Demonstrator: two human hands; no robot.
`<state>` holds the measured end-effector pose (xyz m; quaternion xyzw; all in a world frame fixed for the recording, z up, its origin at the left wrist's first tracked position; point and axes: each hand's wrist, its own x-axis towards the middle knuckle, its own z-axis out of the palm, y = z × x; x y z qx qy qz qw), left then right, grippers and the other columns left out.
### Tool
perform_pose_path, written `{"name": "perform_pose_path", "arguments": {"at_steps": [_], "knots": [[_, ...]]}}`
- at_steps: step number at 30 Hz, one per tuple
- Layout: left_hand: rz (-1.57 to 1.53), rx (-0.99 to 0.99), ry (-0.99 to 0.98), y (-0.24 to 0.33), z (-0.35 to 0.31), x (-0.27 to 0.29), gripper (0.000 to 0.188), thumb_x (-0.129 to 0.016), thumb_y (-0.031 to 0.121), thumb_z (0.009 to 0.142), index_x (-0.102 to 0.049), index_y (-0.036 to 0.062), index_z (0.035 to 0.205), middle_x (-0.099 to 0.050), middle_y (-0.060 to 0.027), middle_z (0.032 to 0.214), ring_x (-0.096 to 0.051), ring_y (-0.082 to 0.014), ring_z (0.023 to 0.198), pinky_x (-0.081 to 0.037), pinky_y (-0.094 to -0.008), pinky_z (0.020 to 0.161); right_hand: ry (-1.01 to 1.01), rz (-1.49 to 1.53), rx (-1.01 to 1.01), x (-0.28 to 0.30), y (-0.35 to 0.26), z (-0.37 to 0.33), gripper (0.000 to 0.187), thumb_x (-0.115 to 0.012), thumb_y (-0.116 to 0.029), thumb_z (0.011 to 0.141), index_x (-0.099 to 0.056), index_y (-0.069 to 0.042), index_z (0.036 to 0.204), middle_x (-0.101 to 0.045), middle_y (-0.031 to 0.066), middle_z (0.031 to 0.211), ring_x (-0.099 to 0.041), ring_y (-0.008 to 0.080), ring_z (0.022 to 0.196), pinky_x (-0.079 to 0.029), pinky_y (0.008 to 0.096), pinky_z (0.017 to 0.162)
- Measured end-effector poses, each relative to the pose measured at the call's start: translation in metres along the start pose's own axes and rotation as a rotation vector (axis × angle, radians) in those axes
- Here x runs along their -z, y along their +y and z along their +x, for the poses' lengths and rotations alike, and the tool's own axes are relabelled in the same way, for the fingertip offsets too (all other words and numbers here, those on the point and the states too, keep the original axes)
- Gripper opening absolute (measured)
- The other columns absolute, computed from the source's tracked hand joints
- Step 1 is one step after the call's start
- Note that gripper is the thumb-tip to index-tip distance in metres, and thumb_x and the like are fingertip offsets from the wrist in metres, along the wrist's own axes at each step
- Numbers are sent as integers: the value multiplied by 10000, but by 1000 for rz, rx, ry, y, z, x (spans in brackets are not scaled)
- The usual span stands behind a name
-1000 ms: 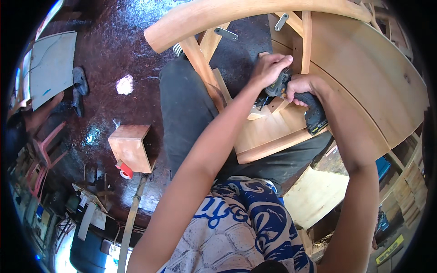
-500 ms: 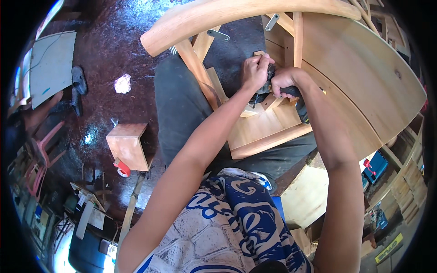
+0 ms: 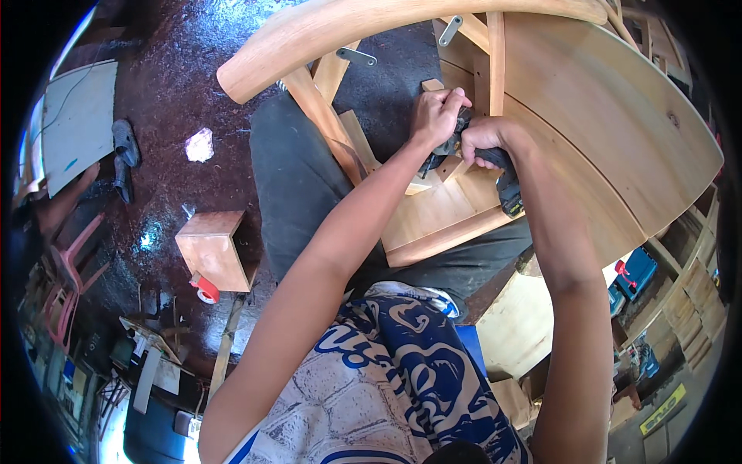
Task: The person assembles wooden chairs by applying glue to wooden blocks and then securing them to the chair frame using a power drill.
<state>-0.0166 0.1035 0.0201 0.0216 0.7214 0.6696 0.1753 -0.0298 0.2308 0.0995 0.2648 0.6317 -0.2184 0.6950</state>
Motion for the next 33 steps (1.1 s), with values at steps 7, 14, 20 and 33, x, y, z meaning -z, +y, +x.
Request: {"name": "perform_pose_path", "arguments": {"at_steps": [7, 14, 20, 33], "knots": [[-8, 22, 7, 2, -4, -3, 422, -545, 366, 971, -774, 39, 834, -535, -65, 506, -507, -134, 499, -407, -355, 521, 34, 7, 2, -3, 3, -4, 102, -671, -77, 713, -615, -42, 791, -595, 104, 662, -588, 237, 543, -494, 390, 499], [-2, 16, 33, -1, -4, 0, 400, -554, 349, 970, -774, 38, 850, -571, -65, 526, -506, -119, 512, -417, -342, 528, 4, -24, 10, -1, -1, -3, 83, -668, -66, 711, -614, -51, 772, -594, 100, 656, -575, 235, 528, -488, 388, 497], [-33, 28, 45, -5, -5, 0, 404, -550, 343, 973, -770, 25, 859, -517, -38, 486, -485, -106, 481, -405, -336, 509, -43, -33, -43, 0, -3, 9, 67, -665, -65, 713, -603, -60, 738, -580, 92, 640, -555, 226, 511, -476, 382, 499], [6, 2, 49, -5, -9, -1, 415, -565, 360, 971, -767, 18, 853, -496, -34, 461, -495, -105, 463, -411, -342, 499, -37, 28, -42, -2, 2, 8, 80, -678, -88, 741, -602, -64, 736, -581, 80, 642, -555, 215, 533, -467, 379, 509]]}}
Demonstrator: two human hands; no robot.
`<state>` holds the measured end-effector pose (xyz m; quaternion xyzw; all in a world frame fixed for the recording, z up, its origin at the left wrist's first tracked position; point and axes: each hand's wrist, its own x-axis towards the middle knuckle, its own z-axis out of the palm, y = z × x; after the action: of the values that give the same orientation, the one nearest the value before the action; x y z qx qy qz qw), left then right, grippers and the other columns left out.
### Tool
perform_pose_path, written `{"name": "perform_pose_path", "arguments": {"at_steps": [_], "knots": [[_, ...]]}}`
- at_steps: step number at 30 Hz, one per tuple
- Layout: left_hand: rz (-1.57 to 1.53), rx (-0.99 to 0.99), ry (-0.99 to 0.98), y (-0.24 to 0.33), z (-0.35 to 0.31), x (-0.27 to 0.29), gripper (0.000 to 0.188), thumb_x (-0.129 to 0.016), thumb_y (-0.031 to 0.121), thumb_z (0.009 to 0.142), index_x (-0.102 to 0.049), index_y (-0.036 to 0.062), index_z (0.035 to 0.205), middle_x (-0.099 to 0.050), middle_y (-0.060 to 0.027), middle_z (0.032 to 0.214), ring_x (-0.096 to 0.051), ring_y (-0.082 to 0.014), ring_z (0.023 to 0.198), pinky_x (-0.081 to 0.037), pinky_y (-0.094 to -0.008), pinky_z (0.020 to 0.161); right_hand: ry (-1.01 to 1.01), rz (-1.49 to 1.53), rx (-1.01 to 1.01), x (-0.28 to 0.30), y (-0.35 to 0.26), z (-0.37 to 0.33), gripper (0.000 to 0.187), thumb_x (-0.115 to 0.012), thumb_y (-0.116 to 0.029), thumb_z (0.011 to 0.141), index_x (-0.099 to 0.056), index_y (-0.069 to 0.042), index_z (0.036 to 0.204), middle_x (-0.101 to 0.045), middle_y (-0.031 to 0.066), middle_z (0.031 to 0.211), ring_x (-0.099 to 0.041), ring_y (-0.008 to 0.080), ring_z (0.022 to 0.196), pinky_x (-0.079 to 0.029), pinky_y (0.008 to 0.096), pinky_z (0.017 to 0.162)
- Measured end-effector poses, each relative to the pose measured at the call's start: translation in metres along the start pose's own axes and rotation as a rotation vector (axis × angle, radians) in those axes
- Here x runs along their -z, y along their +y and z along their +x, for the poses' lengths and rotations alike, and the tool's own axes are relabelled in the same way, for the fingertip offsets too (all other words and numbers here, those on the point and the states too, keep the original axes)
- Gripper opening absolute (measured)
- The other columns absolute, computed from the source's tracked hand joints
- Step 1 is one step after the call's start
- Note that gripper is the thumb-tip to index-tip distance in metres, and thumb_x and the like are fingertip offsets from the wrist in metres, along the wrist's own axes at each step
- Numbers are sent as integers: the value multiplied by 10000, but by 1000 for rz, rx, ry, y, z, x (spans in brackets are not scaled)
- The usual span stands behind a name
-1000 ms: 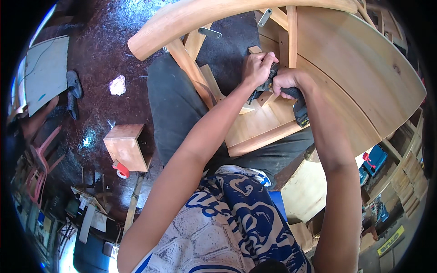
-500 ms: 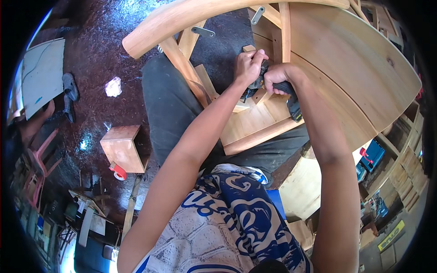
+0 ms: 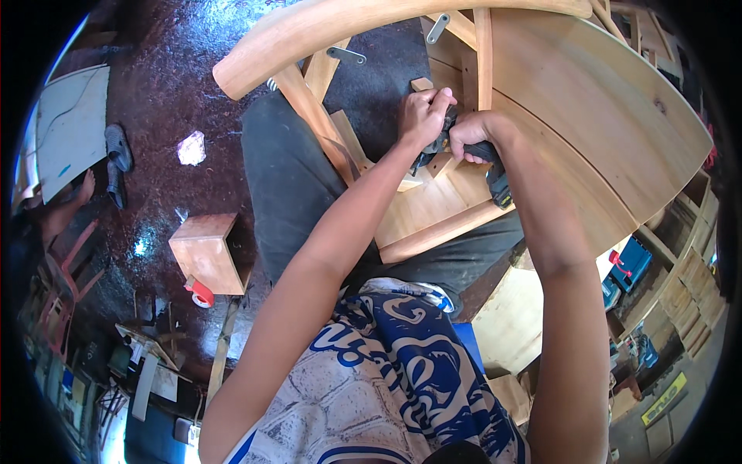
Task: The person assembles wooden chairs by applying glue to wooden blocks and then securing them to the chair frame using a power drill.
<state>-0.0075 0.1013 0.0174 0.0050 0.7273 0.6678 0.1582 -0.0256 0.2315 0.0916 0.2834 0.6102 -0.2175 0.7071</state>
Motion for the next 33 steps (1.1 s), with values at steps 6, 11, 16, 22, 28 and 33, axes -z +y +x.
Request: {"name": "perform_pose_path", "arguments": {"at_steps": [6, 11, 16, 22, 28, 33], "knots": [[-23, 40, -13, 0, 1, -1, 410, -566, 364, 971, -769, 27, 855, -498, -45, 461, -504, -116, 472, -420, -350, 514, 43, -18, 17, -1, 1, 0, 75, -675, -79, 741, -603, -60, 736, -583, 84, 642, -560, 217, 535, -473, 381, 512], [8, 11, -11, 0, 0, -1, 417, -563, 373, 973, -769, 29, 857, -502, -46, 464, -508, -118, 478, -425, -348, 523, 5, 29, 33, -1, 1, -2, 75, -677, -71, 731, -605, -53, 731, -589, 88, 644, -563, 224, 528, -476, 380, 506], [-8, 36, -21, 0, 0, -1, 424, -562, 377, 974, -765, 24, 856, -520, -59, 474, -514, -130, 480, -434, -349, 535, 6, -13, 32, -1, 1, -1, 66, -672, -59, 723, -612, -51, 750, -590, 94, 650, -563, 226, 526, -477, 379, 503], [-20, 37, -20, 1, -2, 1, 436, -549, 377, 976, -761, 16, 855, -546, -76, 505, -533, -151, 505, -443, -358, 553, 2, -16, 38, -4, -2, -6, 78, -683, -60, 718, -611, -52, 746, -593, 93, 659, -566, 224, 534, -478, 380, 508], [45, 87, -77, 4, -2, 0, 434, -522, 399, 966, -770, 57, 865, -710, -182, 774, -694, -342, 739, -525, -422, 705, -15, -26, 9, 0, 5, 4, 79, -685, -72, 723, -607, -62, 720, -593, 92, 654, -567, 223, 534, -480, 375, 515], [-7, 27, -11, 3, -5, -1, 481, -518, 411, 986, -761, 18, 855, -503, -58, 497, -508, -137, 514, -423, -369, 552, 49, -70, 56, -1, 4, 1, 70, -681, -77, 726, -612, -65, 718, -598, 89, 656, -574, 222, 541, -483, 378, 521]]}}
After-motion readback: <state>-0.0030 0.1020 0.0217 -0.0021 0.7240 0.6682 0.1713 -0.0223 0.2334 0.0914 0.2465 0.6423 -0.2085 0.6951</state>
